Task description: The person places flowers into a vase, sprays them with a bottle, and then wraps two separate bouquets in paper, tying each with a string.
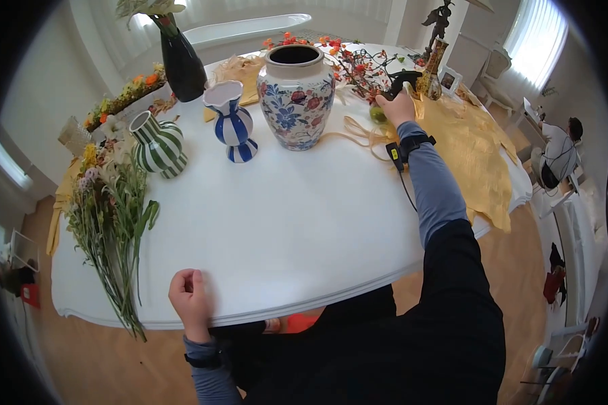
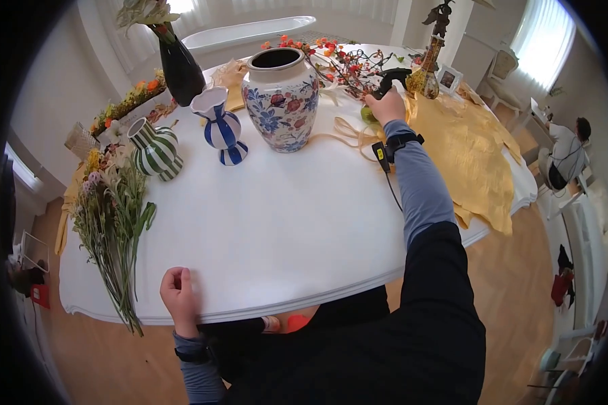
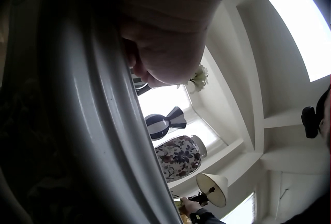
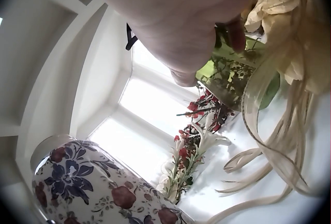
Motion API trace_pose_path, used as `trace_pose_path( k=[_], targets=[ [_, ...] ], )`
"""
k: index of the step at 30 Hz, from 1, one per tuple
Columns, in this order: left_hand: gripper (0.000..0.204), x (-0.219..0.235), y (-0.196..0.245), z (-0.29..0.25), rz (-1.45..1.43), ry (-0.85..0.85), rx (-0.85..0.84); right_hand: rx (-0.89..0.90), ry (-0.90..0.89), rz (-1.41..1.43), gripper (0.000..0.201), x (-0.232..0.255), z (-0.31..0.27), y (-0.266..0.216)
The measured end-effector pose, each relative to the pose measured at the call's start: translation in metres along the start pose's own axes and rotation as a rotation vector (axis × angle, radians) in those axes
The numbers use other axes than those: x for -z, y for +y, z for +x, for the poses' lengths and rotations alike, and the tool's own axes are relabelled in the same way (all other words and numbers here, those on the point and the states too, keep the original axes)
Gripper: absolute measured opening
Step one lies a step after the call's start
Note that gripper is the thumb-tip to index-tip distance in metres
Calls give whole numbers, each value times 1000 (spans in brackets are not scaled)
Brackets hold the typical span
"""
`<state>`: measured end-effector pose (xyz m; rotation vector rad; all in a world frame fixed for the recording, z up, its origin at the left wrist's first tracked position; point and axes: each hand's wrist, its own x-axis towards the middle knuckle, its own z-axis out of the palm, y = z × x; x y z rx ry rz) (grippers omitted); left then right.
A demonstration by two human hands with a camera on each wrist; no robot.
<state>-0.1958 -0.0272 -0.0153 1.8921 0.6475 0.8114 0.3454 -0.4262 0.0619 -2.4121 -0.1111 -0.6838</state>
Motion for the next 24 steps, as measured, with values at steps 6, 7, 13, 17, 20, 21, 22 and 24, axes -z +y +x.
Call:
trace_pose_path(
  k=[6, 7, 13, 17, 20, 21, 22, 24],
  targets=[
    [15, 1, 8, 0, 11, -8, -3, 254, 93, 157, 55, 63, -6, -63],
    [15, 0, 8, 0, 9, -4, 3, 254, 34, 185, 56, 64, -8, -67],
    [11, -1, 16, 0, -45, -13, -20, 241, -517, 323, 57, 53, -56, -81],
    [11, 1, 18, 2, 3, -2, -61, 195, -625, 429, 54, 33, -80, -76],
    [13, 2, 18, 2, 47, 1, -94, 195, -637, 482, 59, 19, -88, -71],
    [13, 3, 18, 2, 60, 24, -89, 182, -641, 498, 59, 18, -89, -71],
    [13, 2, 18, 2, 50, 13, -76, 163, -643, 511, 60, 16, -90, -71],
    [14, 4, 21, 1, 48, 4, -62, 154, -659, 560, 60, 14, -92, -70]
  ],
)
